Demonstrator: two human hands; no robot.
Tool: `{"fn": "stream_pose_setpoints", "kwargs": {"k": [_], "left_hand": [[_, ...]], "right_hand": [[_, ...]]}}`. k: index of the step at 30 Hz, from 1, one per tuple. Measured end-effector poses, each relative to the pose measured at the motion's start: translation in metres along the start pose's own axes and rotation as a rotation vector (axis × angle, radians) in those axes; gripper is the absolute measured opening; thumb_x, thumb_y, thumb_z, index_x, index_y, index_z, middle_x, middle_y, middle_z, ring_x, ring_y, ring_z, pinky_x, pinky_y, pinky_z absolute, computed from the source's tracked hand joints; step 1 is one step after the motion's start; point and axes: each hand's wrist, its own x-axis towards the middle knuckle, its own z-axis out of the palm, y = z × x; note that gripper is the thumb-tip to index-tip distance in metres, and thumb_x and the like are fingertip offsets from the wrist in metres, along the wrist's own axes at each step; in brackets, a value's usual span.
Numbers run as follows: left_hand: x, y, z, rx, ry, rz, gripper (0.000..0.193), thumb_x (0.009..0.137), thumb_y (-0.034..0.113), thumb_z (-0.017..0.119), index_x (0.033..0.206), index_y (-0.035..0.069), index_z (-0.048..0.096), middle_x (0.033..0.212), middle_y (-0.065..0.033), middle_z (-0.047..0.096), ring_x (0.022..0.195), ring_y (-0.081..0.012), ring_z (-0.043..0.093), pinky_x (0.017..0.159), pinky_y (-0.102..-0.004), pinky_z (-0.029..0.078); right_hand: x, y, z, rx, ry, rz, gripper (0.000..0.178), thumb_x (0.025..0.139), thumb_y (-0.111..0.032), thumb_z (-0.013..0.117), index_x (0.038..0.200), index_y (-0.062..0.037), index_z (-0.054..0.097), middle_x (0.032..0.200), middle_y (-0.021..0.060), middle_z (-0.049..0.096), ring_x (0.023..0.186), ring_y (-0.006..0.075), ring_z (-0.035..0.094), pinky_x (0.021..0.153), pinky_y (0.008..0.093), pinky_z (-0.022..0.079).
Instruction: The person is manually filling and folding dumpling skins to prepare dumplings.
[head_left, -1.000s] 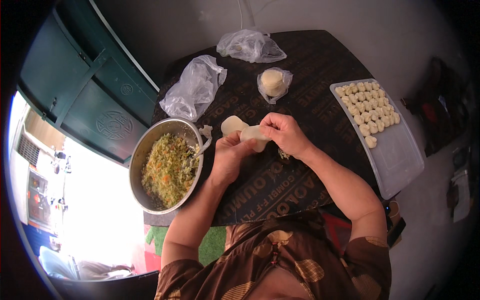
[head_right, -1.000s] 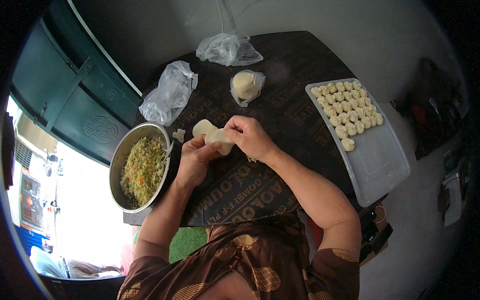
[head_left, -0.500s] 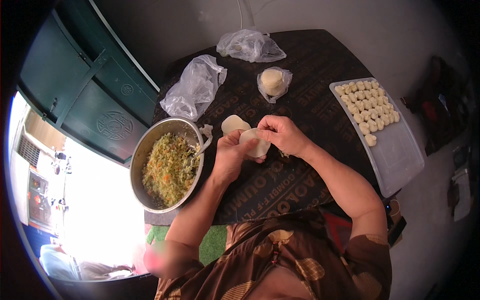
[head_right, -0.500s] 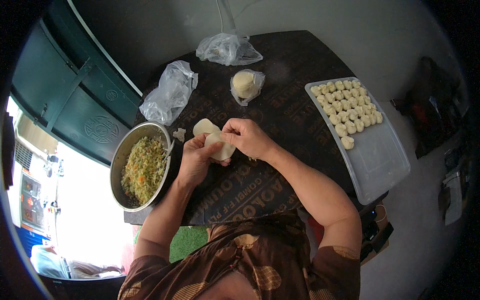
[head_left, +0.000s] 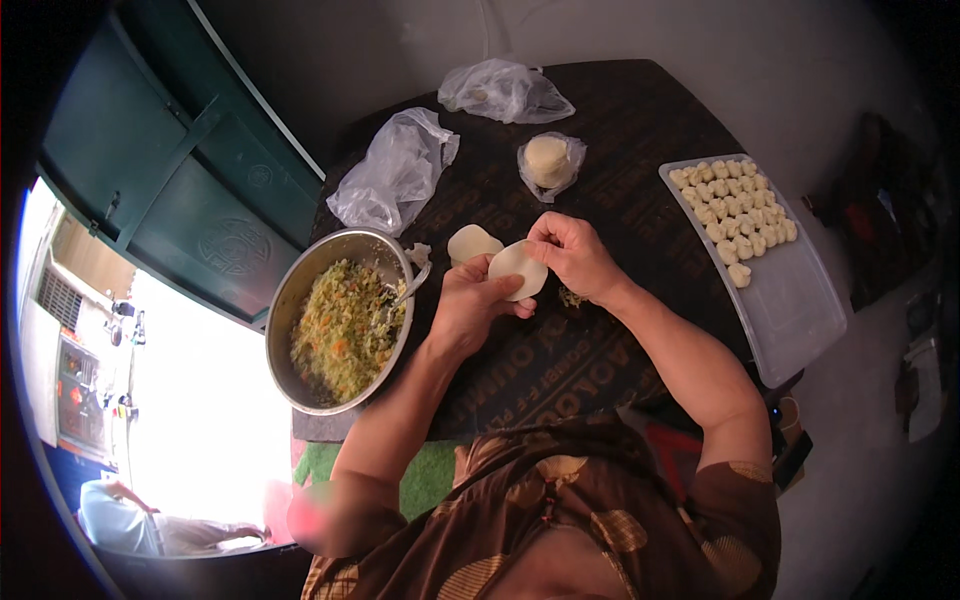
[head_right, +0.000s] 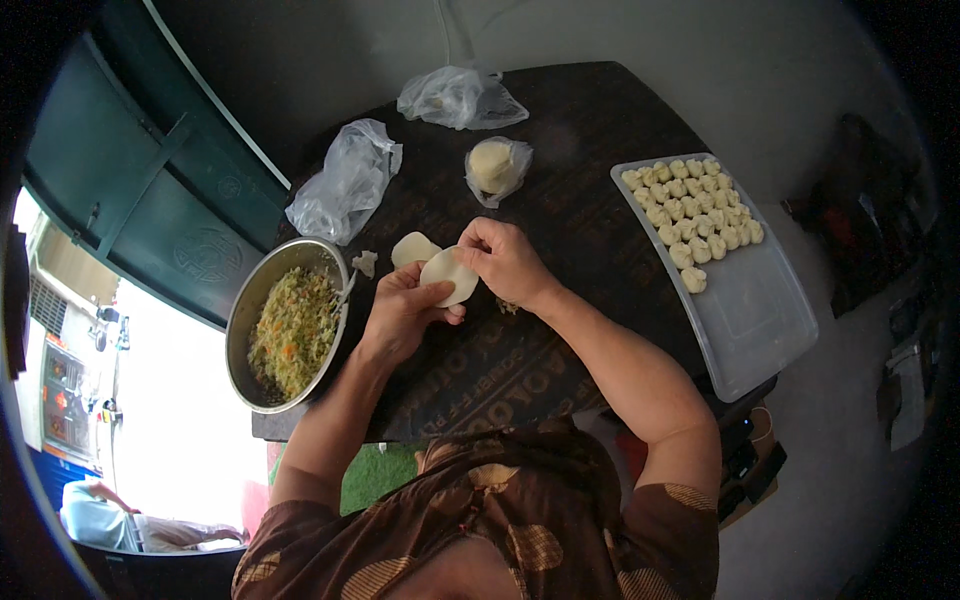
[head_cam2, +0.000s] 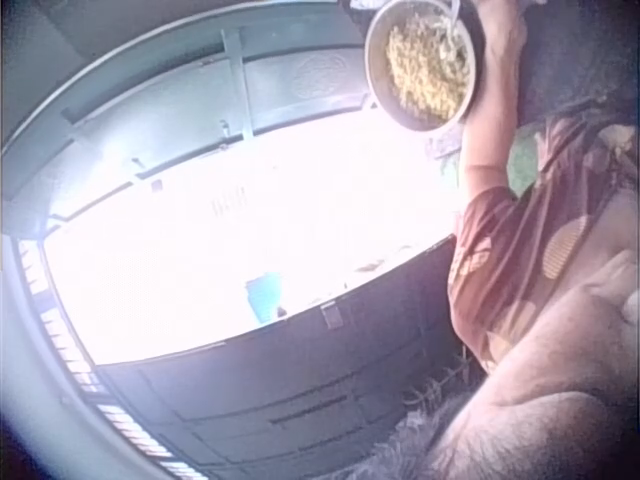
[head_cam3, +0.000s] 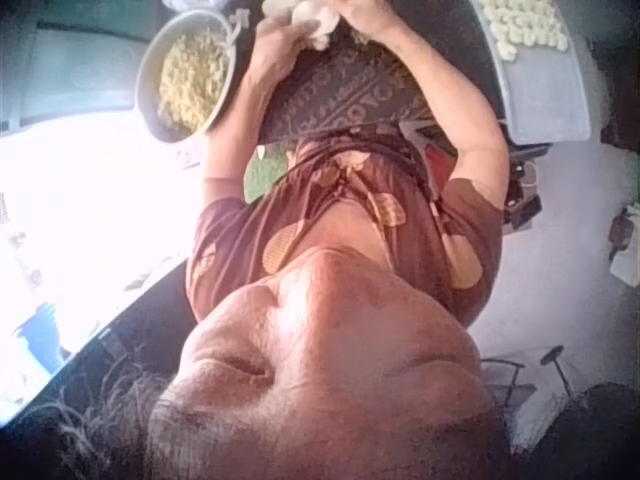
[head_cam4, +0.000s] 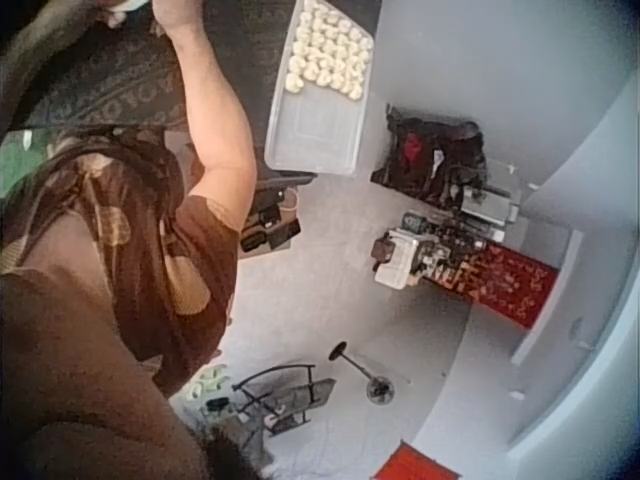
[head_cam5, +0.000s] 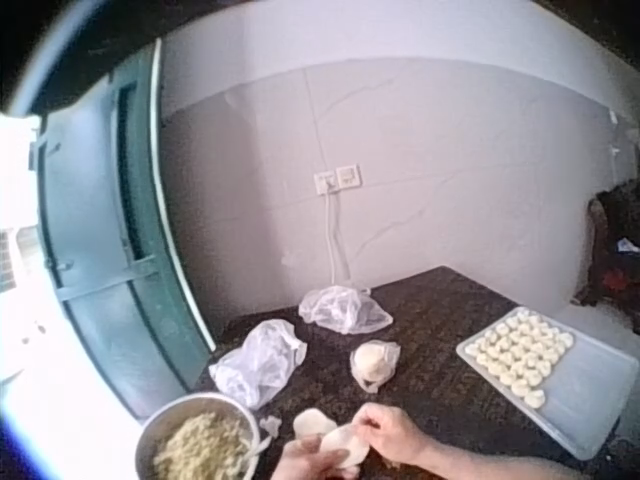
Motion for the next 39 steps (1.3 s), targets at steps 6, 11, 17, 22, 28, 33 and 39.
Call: {"fn": "stream_pose_setpoints", "kwargs": {"k": [6,11,17,22,28,33,39], "left_hand": [[0.000,-0.004,-0.007,-0.012,-0.023,-0.003,0.020,0.086,0.003,0.060,0.103,-0.008,0.059,0.087,-0.0155,0.067,0.063,-0.0205,0.066,0.056,-0.0284,0.057],[0.004,-0.011,-0.004,-0.002,0.143,0.134,0.018,0.088,0.007,0.061,0.100,-0.007,0.063,0.090,-0.0133,0.068,0.068,-0.0183,0.066,0.059,-0.0299,0.057],[0.006,-0.013,-0.008,0.009,0.054,0.117,0.018,0.088,0.007,0.060,0.099,-0.007,0.062,0.090,-0.0140,0.068,0.071,-0.0202,0.067,0.062,-0.0317,0.058],[0.003,-0.006,-0.003,0.032,-0.015,0.070,0.018,0.088,0.006,0.060,0.100,-0.007,0.061,0.090,-0.0154,0.067,0.070,-0.0215,0.067,0.062,-0.0316,0.058],[0.003,-0.003,-0.004,0.024,-0.063,-0.024,0.024,0.086,0.006,0.062,0.105,-0.008,0.059,0.087,-0.0160,0.067,0.065,-0.0221,0.067,0.060,-0.0318,0.058],[0.001,-0.001,0.000,0.031,-0.063,-0.052,0.025,0.086,0.006,0.062,0.106,-0.009,0.059,0.087,-0.0166,0.067,0.066,-0.0226,0.067,0.061,-0.0313,0.059],[0.000,-0.002,-0.002,0.044,-0.078,-0.052,0.025,0.085,0.007,0.064,0.103,-0.010,0.060,0.088,-0.0172,0.067,0.069,-0.0233,0.068,0.063,-0.0317,0.059]], "right_hand": [[0.000,-0.003,0.001,0.029,-0.052,0.075,0.011,0.086,-0.008,0.063,0.079,-0.0015,0.057,0.070,-0.0031,0.055,0.066,0.0035,0.048,0.059,0.0217,0.042],[-0.002,0.003,0.000,0.079,-0.159,0.152,0.011,0.086,-0.010,0.062,0.082,-0.0007,0.058,0.075,-0.0010,0.058,0.070,0.0055,0.051,0.062,0.0243,0.044],[-0.004,-0.007,0.004,0.154,-0.092,0.202,0.015,0.091,-0.017,0.059,0.085,-0.0038,0.059,0.074,-0.0040,0.055,0.066,0.0030,0.047,0.057,0.0206,0.039],[-0.001,0.000,-0.002,0.188,-0.158,0.290,0.019,0.093,-0.019,0.057,0.084,-0.0024,0.061,0.073,-0.0026,0.057,0.067,0.0045,0.050,0.059,0.0223,0.042],[-0.003,-0.001,0.001,0.190,-0.161,0.187,0.014,0.089,-0.012,0.061,0.082,-0.0001,0.061,0.073,0.0000,0.060,0.069,0.0054,0.053,0.060,0.0241,0.044],[-0.002,0.003,0.000,0.135,-0.120,0.125,0.013,0.088,-0.010,0.062,0.082,0.0010,0.061,0.073,0.0013,0.061,0.069,0.0062,0.055,0.061,0.0247,0.045],[-0.002,-0.001,0.001,0.061,-0.090,0.075,0.011,0.089,-0.009,0.060,0.083,-0.0001,0.060,0.075,-0.0019,0.059,0.070,0.0042,0.052,0.062,0.0219,0.045]]}}
